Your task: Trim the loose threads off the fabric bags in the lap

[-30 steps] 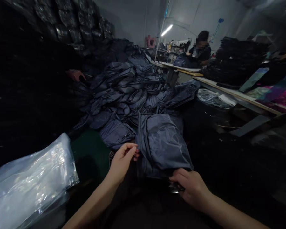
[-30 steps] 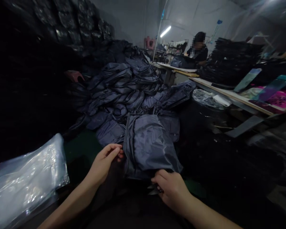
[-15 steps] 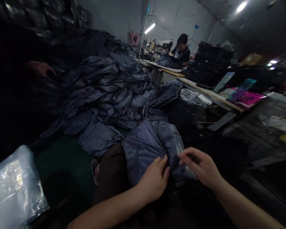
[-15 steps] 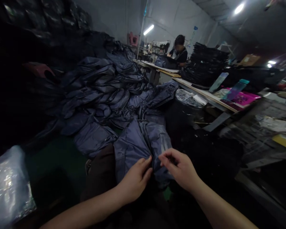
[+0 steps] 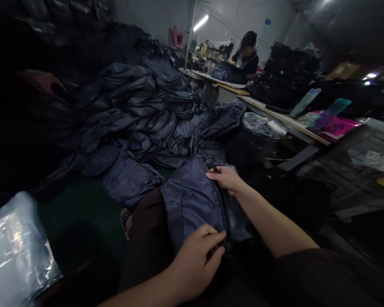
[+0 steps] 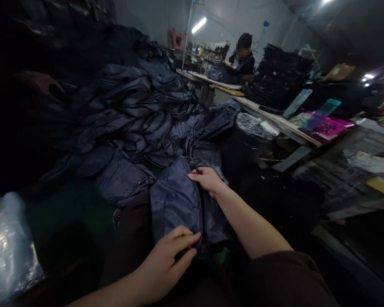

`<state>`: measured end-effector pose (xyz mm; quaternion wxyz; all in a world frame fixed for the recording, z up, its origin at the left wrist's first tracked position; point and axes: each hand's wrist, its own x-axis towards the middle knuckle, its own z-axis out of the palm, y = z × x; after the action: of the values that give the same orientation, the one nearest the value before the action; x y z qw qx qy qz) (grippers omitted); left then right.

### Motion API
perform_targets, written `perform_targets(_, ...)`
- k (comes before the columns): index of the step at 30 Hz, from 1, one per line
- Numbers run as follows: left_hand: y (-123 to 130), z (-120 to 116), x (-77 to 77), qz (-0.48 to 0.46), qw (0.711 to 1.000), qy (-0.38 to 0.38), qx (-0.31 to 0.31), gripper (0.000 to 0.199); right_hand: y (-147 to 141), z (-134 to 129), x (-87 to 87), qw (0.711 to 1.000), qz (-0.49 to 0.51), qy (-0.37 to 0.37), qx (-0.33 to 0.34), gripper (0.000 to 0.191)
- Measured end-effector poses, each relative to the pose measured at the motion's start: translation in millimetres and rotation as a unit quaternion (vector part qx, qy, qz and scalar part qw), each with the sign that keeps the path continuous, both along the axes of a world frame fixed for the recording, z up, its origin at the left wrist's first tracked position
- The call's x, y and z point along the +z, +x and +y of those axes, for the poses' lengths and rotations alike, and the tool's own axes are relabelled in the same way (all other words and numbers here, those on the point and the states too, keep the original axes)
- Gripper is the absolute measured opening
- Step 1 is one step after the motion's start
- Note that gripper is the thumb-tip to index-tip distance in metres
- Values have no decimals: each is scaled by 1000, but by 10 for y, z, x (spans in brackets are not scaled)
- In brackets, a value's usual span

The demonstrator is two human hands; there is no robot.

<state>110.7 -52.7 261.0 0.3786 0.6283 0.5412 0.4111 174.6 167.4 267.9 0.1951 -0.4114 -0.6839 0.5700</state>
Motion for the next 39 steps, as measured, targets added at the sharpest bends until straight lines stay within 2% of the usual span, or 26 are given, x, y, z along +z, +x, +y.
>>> perform_targets(4,-92,-100,-28,-23,998,6,-55,40,53,44,-65,998,20,-53,-3,31)
perform_targets(9,-124,-118,-36,-27,995,-1,-98,41,64,33,-92,996,43,-82,-1,36)
perform_targets(18,-94,-99,-59,-43,994,-22,-102,33,77,-18,-94,993,56,-100,8,35)
perform_targets(20,-87,-50,-79,-57,995,-32,-78,24,73,-39,-81,994,58,-93,4,34)
perform_targets(22,-93,50,-79,-52,996,-59,-29,20,56,-72,-59,995,57,-81,-3,34)
perform_targets(25,-142,304,-39,-2,992,-91,91,34,9,-123,-20,996,56,-65,-6,34)
perform_targets(27,-198,514,-11,46,980,-87,171,43,-21,-142,-4,997,54,-61,-4,34)
perform_targets(29,-257,720,-8,88,969,-75,218,42,-38,-145,-2,997,54,-52,-6,33)
perform_targets(31,-309,889,-35,96,967,-67,225,33,-33,-143,0,997,55,-45,-8,31)
perform_targets(33,-353,998,-78,64,974,-58,208,18,-5,-151,22,997,57,-49,3,30)
perform_targets(36,-422,1041,-117,10,983,-49,175,12,92,-177,136,995,82,-52,15,30)
perform_targets(39,-505,983,-90,-58,980,-45,184,14,285,-150,301,985,162,8,-51,30)
